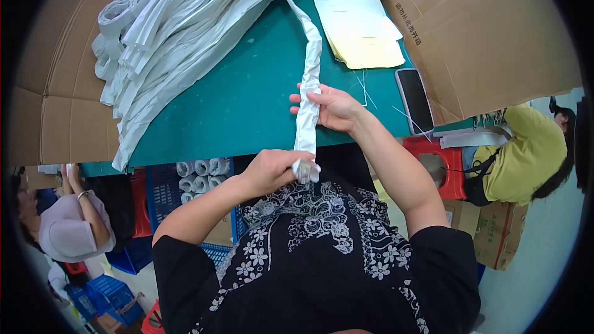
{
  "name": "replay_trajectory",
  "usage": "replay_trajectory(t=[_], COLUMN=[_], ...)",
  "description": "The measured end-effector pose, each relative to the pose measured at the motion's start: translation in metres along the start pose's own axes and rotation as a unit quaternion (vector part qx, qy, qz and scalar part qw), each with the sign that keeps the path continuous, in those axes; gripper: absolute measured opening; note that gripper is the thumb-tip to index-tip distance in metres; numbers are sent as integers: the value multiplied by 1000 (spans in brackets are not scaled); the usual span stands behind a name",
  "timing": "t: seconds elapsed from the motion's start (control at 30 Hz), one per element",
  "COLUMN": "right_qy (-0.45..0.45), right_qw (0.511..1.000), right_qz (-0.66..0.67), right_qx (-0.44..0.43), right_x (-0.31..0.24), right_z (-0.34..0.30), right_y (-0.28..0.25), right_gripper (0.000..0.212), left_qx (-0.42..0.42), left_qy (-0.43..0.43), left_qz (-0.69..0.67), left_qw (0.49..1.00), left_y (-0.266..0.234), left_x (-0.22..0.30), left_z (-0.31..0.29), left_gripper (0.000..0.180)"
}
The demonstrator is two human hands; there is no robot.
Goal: Folding and rolling long white fabric straps into organized bundles.
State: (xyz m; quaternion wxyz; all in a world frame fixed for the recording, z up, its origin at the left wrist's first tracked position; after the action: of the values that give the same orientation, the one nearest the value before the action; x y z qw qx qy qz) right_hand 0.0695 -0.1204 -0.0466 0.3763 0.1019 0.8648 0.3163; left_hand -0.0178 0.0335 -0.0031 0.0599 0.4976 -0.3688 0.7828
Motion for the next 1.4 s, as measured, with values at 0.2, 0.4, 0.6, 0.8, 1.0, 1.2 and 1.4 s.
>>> replay_trajectory(t=[0.2,0.4,0.6,0.8,1.0,1.2,1.4], right_qy=[-54,-168,-91,47,71,100,109], right_qw=[995,949,989,988,986,984,963], right_qz=[-68,-245,-110,-145,-149,-146,-239], right_qx=[-39,-105,37,-28,4,11,62], right_x=[10,25,31,47,14,12,29], right_z=[-20,-36,-40,-65,-113,-188,-271], right_y=[28,26,7,7,-21,-75,-117], right_gripper=[33,45,40,45,47,45,42], left_qx=[17,-41,-11,57,117,183,178], left_qy=[-446,-525,-518,-353,-287,-279,-251], left_qz=[-432,-523,-465,-464,-685,-734,-727], left_qw=[784,670,718,810,660,592,614], left_y=[11,17,13,0,18,30,31], left_x=[-36,-43,-39,-35,-65,-62,-85], left_z=[6,8,9,47,140,219,255], left_gripper=[24,34,43,39,26,29,32])
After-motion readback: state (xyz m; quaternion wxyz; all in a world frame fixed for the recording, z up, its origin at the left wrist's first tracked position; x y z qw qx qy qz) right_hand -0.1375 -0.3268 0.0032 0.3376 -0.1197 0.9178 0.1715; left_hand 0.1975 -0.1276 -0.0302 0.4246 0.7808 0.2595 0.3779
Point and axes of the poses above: each hand's wrist, its own z-axis towards the middle knuckle, its own y-axis out of the palm, x = y × z, the point moved 4 cm from there along z, towards the middle knuckle, and after that the axes turned 6 degrees about x, right-handed, at the moved point
